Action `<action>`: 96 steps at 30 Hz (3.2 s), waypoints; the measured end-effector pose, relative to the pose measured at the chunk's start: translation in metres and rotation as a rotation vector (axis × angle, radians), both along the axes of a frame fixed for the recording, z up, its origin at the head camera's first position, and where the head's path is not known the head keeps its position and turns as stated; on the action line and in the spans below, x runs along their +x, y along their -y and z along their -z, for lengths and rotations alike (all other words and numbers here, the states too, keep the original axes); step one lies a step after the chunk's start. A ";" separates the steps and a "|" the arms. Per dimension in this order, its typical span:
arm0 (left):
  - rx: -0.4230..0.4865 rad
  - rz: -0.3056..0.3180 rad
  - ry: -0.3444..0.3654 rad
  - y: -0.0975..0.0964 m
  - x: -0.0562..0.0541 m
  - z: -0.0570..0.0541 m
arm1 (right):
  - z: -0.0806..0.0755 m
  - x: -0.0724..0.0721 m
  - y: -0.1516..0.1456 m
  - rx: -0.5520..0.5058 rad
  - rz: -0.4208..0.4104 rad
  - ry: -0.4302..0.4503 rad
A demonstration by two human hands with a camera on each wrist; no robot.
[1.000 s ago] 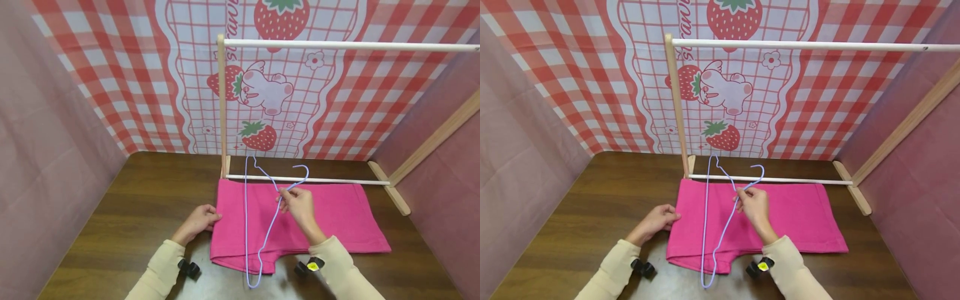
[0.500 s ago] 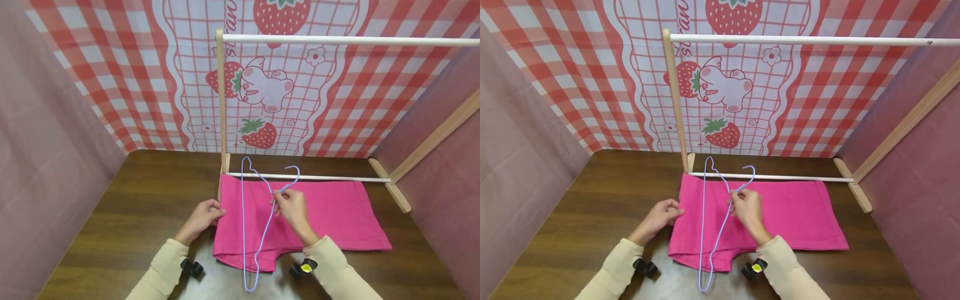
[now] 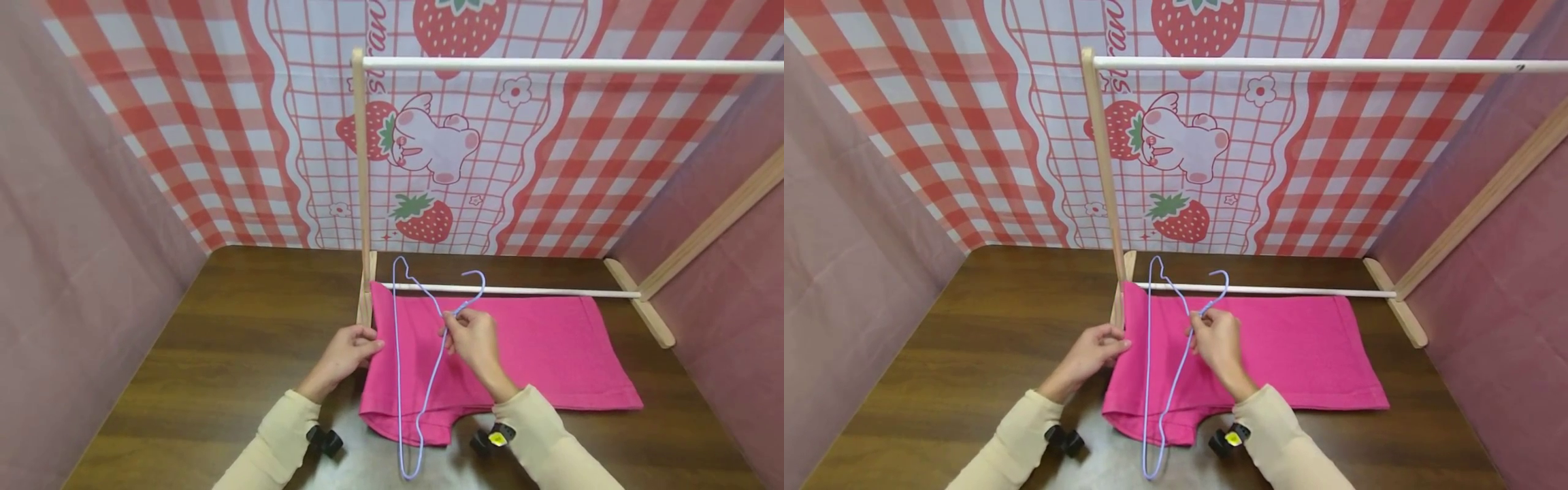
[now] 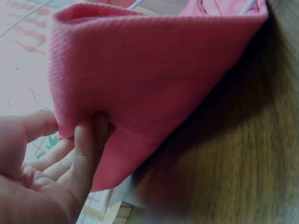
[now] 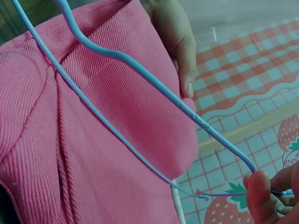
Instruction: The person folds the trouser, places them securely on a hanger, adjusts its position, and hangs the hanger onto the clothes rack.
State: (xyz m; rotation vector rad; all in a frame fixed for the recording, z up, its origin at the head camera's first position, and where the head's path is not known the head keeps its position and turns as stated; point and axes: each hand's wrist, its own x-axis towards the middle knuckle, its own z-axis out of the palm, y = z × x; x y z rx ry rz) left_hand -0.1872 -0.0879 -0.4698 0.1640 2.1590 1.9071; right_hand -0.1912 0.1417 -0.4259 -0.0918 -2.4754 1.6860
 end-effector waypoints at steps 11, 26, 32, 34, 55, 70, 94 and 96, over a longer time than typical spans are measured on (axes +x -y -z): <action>0.008 0.175 -0.084 -0.006 0.001 -0.004 | -0.004 -0.001 0.000 0.024 -0.003 0.001; -0.405 0.239 -0.382 -0.022 0.001 0.003 | -0.004 0.004 0.003 0.002 -0.022 -0.008; -0.629 0.276 -0.452 -0.034 -0.002 0.003 | -0.004 0.004 0.004 0.022 -0.021 -0.011; -0.692 0.297 -0.473 -0.037 -0.004 0.002 | -0.004 0.004 0.004 0.036 -0.023 -0.016; -1.119 0.374 -0.576 -0.058 -0.061 0.002 | -0.006 0.014 0.005 0.050 -0.057 -0.055; -1.044 0.529 -0.583 -0.043 -0.008 0.002 | -0.004 0.012 0.007 0.071 -0.050 -0.065; -0.991 0.595 -0.575 -0.043 0.012 -0.001 | -0.005 0.010 0.002 0.119 -0.037 -0.068; -0.884 0.587 -0.535 -0.038 0.009 -0.003 | -0.004 0.011 0.002 0.123 -0.034 -0.058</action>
